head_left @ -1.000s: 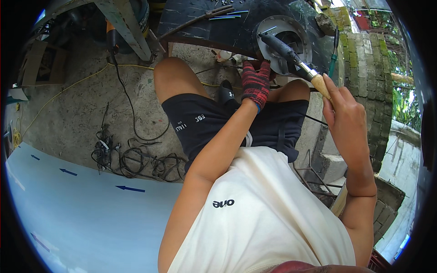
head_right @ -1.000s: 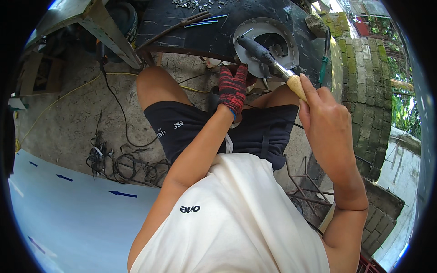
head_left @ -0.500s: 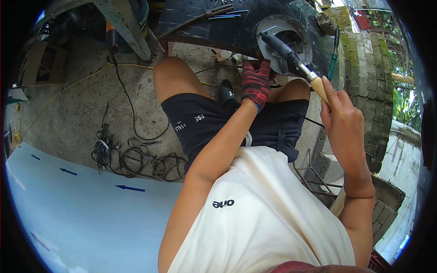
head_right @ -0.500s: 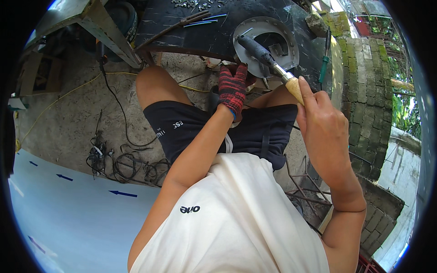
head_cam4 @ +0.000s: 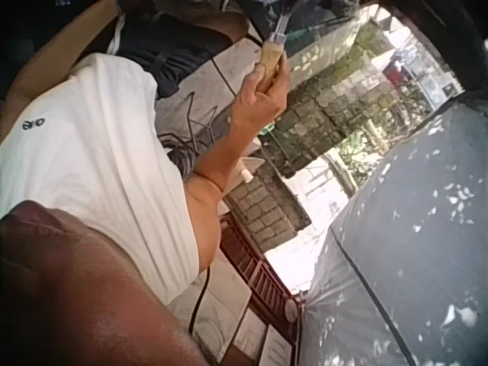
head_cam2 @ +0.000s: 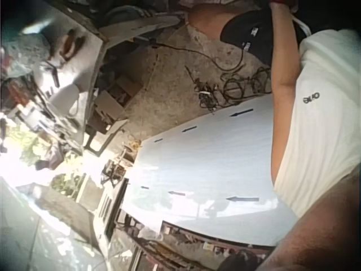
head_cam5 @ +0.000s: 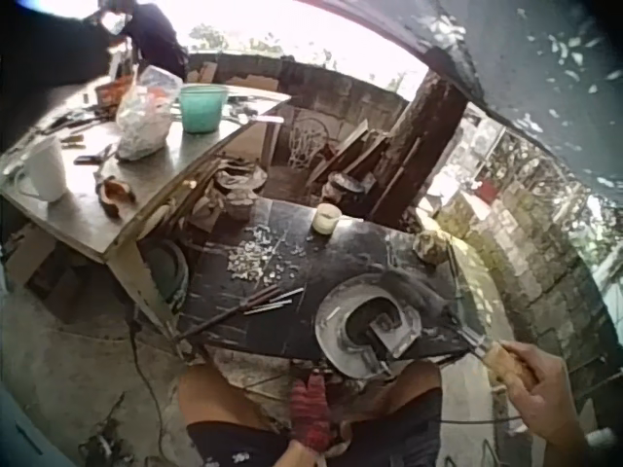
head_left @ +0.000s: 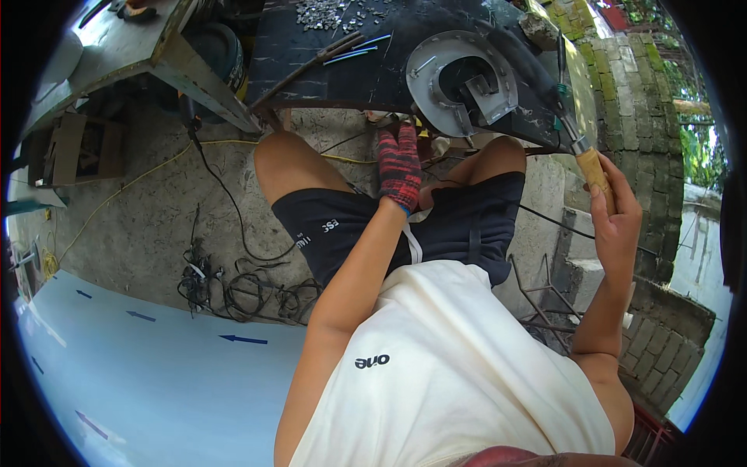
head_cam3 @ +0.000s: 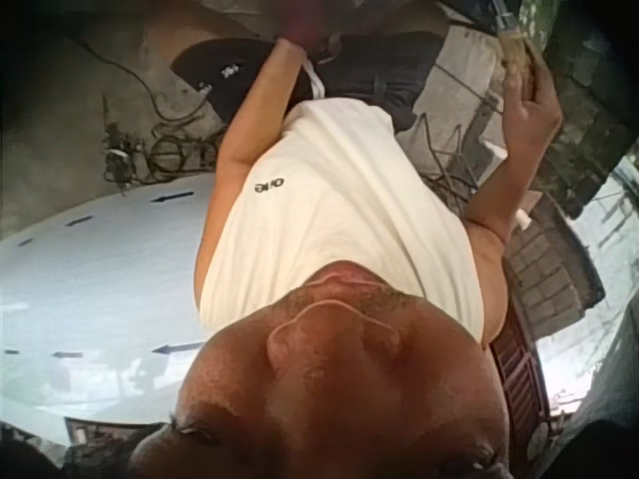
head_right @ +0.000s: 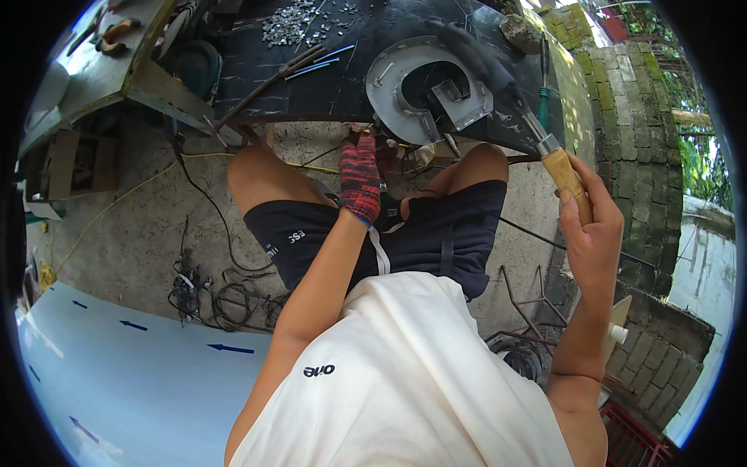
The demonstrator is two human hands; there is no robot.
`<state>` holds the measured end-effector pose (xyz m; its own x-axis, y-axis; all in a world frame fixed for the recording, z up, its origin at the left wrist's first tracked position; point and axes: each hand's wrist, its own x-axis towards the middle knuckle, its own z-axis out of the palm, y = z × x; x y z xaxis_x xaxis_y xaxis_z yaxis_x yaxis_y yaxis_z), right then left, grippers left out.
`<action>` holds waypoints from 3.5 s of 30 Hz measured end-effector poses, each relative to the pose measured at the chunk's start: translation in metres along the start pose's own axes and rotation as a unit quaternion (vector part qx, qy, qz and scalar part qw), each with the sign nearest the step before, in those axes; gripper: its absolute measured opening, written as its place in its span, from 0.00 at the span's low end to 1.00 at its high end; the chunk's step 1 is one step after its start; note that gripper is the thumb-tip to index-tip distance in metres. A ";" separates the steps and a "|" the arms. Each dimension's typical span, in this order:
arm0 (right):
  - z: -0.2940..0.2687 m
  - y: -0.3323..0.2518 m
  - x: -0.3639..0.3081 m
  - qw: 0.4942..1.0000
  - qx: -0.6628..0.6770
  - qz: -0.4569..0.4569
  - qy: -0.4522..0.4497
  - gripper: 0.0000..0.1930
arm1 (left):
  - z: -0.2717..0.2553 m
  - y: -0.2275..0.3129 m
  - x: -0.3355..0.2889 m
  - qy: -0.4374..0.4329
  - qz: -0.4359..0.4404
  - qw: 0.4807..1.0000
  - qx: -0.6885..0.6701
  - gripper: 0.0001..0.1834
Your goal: Applying adhesive and attaching components to a large metal channel letter 'G'.
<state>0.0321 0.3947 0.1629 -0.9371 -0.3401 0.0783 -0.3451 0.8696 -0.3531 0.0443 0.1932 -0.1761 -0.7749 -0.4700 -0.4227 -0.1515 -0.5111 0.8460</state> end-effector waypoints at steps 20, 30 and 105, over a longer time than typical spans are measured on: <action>0.154 0.163 0.113 0.958 -0.036 0.117 0.261 0.27 | -0.052 0.096 -0.025 0.069 0.176 0.977 0.098 0.10; 0.174 0.176 0.139 0.952 -0.031 0.141 0.270 0.28 | -0.036 0.101 -0.020 0.057 0.184 0.974 0.119 0.11; 0.154 0.086 0.060 0.965 0.250 -0.018 0.076 0.11 | 0.011 0.221 0.097 0.033 0.342 0.584 0.735 0.12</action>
<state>-0.0456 0.3941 -0.0063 -0.9352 -0.2763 0.2216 -0.3445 0.5638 -0.7507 -0.0707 0.0425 -0.0268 -0.9446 -0.2541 0.2078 -0.2216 0.9606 0.1674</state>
